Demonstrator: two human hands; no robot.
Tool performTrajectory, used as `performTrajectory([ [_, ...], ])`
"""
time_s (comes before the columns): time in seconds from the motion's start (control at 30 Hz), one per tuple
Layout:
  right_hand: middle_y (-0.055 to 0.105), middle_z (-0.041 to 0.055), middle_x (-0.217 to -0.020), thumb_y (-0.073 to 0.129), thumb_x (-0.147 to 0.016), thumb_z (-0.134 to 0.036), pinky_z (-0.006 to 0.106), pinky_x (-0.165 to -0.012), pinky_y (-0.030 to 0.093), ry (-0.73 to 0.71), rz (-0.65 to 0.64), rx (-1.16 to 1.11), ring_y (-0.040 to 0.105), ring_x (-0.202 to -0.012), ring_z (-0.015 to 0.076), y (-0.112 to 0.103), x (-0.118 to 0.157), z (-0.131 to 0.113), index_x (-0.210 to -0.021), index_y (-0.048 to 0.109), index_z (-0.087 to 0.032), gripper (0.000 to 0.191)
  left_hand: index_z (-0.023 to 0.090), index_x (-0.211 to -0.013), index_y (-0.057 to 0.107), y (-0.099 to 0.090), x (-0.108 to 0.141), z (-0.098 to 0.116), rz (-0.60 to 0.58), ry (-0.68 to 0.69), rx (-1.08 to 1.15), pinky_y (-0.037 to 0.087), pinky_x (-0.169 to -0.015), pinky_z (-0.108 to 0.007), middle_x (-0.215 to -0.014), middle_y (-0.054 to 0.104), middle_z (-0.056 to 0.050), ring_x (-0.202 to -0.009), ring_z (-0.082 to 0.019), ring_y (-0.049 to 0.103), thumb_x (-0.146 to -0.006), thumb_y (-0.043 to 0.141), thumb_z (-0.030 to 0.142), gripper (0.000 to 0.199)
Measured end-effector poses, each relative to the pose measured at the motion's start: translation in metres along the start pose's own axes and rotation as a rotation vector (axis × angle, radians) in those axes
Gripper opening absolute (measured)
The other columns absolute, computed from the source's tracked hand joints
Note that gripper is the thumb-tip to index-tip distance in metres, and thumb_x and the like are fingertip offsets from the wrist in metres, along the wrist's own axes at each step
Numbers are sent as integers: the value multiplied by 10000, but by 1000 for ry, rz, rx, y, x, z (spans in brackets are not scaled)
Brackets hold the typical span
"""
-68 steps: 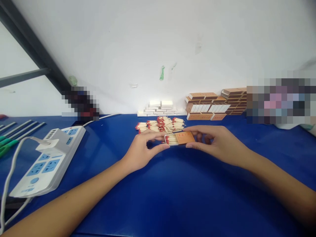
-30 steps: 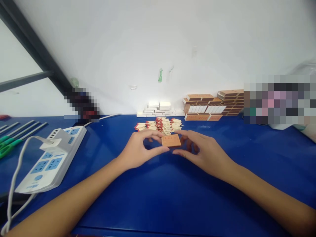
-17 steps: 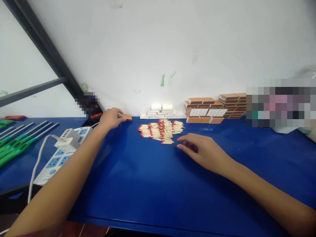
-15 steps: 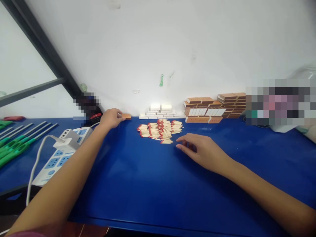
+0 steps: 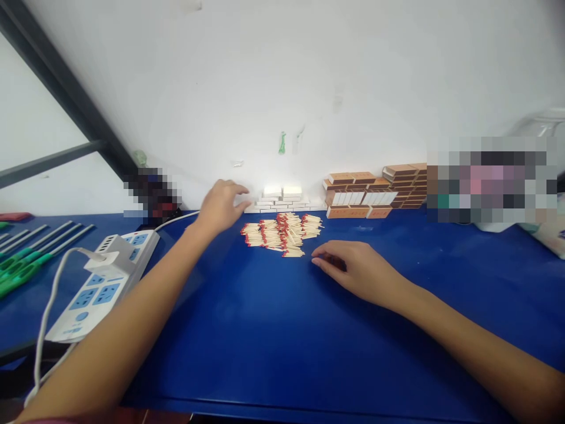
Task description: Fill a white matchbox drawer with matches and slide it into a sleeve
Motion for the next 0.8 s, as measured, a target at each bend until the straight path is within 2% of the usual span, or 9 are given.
performTrajectory([
  [0.07, 775, 50, -925, 559, -1037, -311, 321, -681, 502, 2, -3, -8, 679, -756, 188, 0, -1, 1, -1030, 748, -210, 215, 197, -1122, 780, 8, -13, 41, -6, 160, 10, 484, -993, -458, -1081, 731, -108, -1077, -303, 583, -947, 729, 293, 205],
  [0.13, 774, 51, -917, 553, -1039, -313, 323, -684, 503, 8, -1, -17, 679, -753, 189, -1, -1, 1, -1019, 750, -209, 224, 199, -1156, 776, 17, -26, 71, 10, 235, -10, 489, -989, -451, -1116, 699, -114, -1120, -314, 565, -946, 732, 280, 230],
  [0.23, 775, 49, -918, 553, -1037, -300, 319, -695, 503, 15, 8, -25, 679, -755, 187, -3, -1, 1, -1011, 750, -208, 219, 180, -1127, 794, 34, -46, 93, -20, 237, -98, 485, -973, -477, -1177, 661, -145, -1173, -349, 541, -926, 752, 235, 212],
  [0.4, 777, 42, -926, 568, -1034, -286, 303, -679, 490, 13, 37, -28, 670, -741, 175, -6, 0, 3, -1022, 748, -211, 195, 157, -916, 798, 51, -62, 99, -91, 247, -187, 465, -997, -532, -1175, 631, -146, -1223, -377, 521, -908, 759, 182, 47],
  [0.6, 779, 30, -920, 584, -1028, -285, 306, -678, 493, 4, 56, -25, 675, -745, 174, -7, 0, 8, -1000, 751, -220, 182, 139, -922, 778, 53, -66, 96, -109, 272, -234, 464, -1001, -541, -1204, 627, -150, -1246, -374, 516, -952, 692, 163, 94],
  [0.7, 778, 23, -920, 578, -1032, -292, 305, -674, 493, 6, 67, -26, 677, -741, 173, -9, 0, 8, -997, 745, -226, 183, 136, -950, 767, 48, -67, 97, -127, 274, -243, 462, -1003, -536, -1217, 637, -153, -1260, -373, 517, -960, 680, 155, 90],
  [0.8, 779, 24, -930, 577, -1033, -297, 305, -678, 492, 13, 78, -21, 683, -750, 176, -11, 1, 9, -1007, 740, -229, 179, 131, -1013, 738, 26, -55, 108, -95, 296, -246, 450, -1028, -539, -1313, 629, -172, -1334, -380, 486, -986, 631, 126, 111],
])
Point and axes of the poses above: each hand's wrist, its own x-axis away from the middle knuckle, its own y-axis out of the palm, z = x × y, the point moved 7 cm from there along -x, towards the middle knuckle
